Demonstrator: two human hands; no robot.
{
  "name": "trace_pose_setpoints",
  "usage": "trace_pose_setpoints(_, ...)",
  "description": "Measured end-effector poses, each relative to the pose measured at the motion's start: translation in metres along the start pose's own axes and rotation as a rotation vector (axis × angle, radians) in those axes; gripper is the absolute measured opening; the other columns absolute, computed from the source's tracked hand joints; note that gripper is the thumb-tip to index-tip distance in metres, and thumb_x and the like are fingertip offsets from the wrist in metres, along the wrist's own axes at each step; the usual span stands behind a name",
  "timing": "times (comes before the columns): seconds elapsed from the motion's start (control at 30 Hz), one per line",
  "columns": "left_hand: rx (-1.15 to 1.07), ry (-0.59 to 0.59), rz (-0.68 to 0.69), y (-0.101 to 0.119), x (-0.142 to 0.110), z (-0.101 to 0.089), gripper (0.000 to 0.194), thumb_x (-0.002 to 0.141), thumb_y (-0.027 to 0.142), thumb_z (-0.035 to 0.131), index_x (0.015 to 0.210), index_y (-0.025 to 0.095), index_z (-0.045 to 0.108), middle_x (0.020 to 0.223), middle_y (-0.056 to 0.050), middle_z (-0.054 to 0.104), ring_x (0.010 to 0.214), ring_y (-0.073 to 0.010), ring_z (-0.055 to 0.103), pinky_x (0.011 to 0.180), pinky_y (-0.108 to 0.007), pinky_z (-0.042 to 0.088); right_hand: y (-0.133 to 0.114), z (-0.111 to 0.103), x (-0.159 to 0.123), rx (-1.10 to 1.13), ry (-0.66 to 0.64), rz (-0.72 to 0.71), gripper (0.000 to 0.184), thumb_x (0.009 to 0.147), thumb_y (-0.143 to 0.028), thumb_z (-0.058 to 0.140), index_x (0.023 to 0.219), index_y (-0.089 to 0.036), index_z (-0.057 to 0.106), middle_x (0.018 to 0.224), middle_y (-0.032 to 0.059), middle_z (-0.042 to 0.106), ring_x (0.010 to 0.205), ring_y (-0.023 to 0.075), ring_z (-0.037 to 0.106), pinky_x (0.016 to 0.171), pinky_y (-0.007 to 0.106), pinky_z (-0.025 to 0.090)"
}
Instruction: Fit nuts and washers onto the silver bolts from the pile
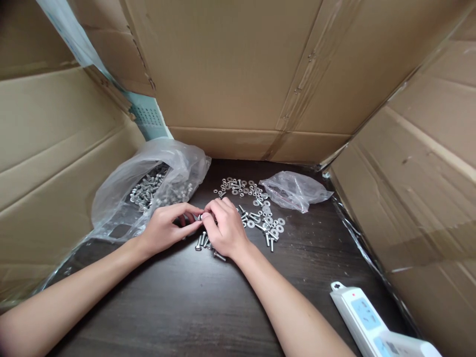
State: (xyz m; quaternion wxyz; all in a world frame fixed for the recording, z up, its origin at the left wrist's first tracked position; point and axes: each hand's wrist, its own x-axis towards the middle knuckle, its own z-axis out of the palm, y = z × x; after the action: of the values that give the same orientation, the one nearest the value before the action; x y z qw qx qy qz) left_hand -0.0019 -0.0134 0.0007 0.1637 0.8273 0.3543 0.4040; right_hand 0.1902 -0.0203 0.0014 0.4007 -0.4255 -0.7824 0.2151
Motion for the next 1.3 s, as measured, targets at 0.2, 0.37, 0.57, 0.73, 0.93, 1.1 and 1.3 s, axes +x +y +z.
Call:
trace_pose_setpoints(0.2, 0.005, 0.003, -0.003, 0.0003, -0.0003, 0.0002, 0.007, 0.091, 0.021, 0.072, 0.097, 0.017, 0.073, 0.077, 0.002, 0.073, 0.059, -0.0088, 0.065, 0.059, -0.017, 0.053, 0.0019, 0.0006, -0.0009, 0.027, -0.023, 0.025, 0.011, 0.091, -0.020, 0.049, 0.081, -0.022, 0.051, 0.076, 0.0017, 0.054, 0.079, 0.0212, 0.048, 0.073, 0.036, 0.036)
trace_pose_setpoints(0.37, 0.001, -0.004, 0.005, 0.0002, 0.0001, 0.0000, 0.008, 0.091, 0.021, 0.072, 0.098, 0.018, 0.073, 0.078, 0.001, 0.073, 0.060, -0.0087, 0.066, 0.059, -0.017, 0.054, 0.0022, 0.0011, -0.0003, 0.002, -0.025, 0.019, 0.012, 0.091, -0.020, 0.048, 0.079, -0.022, 0.048, 0.075, 0.0018, 0.055, 0.077, 0.0210, 0.048, 0.073, 0.036, 0.036)
trace_pose_setpoints(0.57, 0.004, -0.008, 0.000, -0.0002, -0.0010, -0.0003, 0.010, 0.092, 0.021, 0.071, 0.101, 0.018, 0.074, 0.078, 0.001, 0.074, 0.060, -0.0093, 0.066, 0.059, -0.018, 0.055, 0.0026, 0.0022, 0.0007, -0.033, -0.035, 0.014, 0.022, 0.096, -0.021, 0.044, 0.074, -0.023, 0.045, 0.075, 0.0024, 0.058, 0.076, 0.0206, 0.048, 0.073, 0.036, 0.037)
trace_pose_setpoints(0.73, 0.014, -0.006, 0.004, 0.0000, -0.0003, 0.0000, 0.009, 0.093, 0.023, 0.070, 0.099, 0.018, 0.073, 0.077, 0.001, 0.073, 0.059, -0.0095, 0.065, 0.059, -0.019, 0.055, 0.0028, 0.0021, 0.0010, -0.035, -0.040, -0.002, 0.027, 0.100, -0.020, 0.041, 0.072, -0.023, 0.044, 0.074, 0.0028, 0.058, 0.075, 0.0207, 0.048, 0.073, 0.037, 0.037)
trace_pose_setpoints(0.93, 0.018, 0.003, -0.015, 0.0003, 0.0004, -0.0005, 0.010, 0.094, 0.027, 0.069, 0.096, 0.018, 0.073, 0.075, 0.001, 0.072, 0.058, -0.0098, 0.065, 0.058, -0.019, 0.053, 0.0011, 0.0006, 0.0004, 0.003, -0.020, 0.019, 0.015, 0.096, -0.021, 0.045, 0.081, -0.023, 0.049, 0.080, 0.0029, 0.058, 0.080, 0.0214, 0.050, 0.075, 0.036, 0.038)
trace_pose_setpoints(1.1, 0.019, -0.003, -0.024, -0.0006, 0.0003, -0.0009, 0.009, 0.093, 0.026, 0.070, 0.097, 0.018, 0.073, 0.075, 0.001, 0.073, 0.059, -0.0100, 0.065, 0.058, -0.019, 0.053, 0.0025, 0.0012, 0.0002, 0.004, -0.042, 0.007, 0.011, 0.091, -0.020, 0.048, 0.081, -0.023, 0.049, 0.080, 0.0031, 0.058, 0.080, 0.0217, 0.050, 0.075, 0.036, 0.039)
trace_pose_setpoints(1.3, 0.008, -0.018, -0.008, -0.0007, 0.0002, -0.0004, 0.011, 0.094, 0.026, 0.068, 0.098, 0.017, 0.073, 0.076, -0.001, 0.073, 0.059, -0.0103, 0.065, 0.059, -0.020, 0.054, 0.0034, 0.0019, 0.0013, -0.023, -0.059, -0.012, 0.022, 0.095, -0.020, 0.045, 0.074, -0.023, 0.044, 0.076, 0.0027, 0.057, 0.077, 0.0208, 0.048, 0.072, 0.036, 0.038)
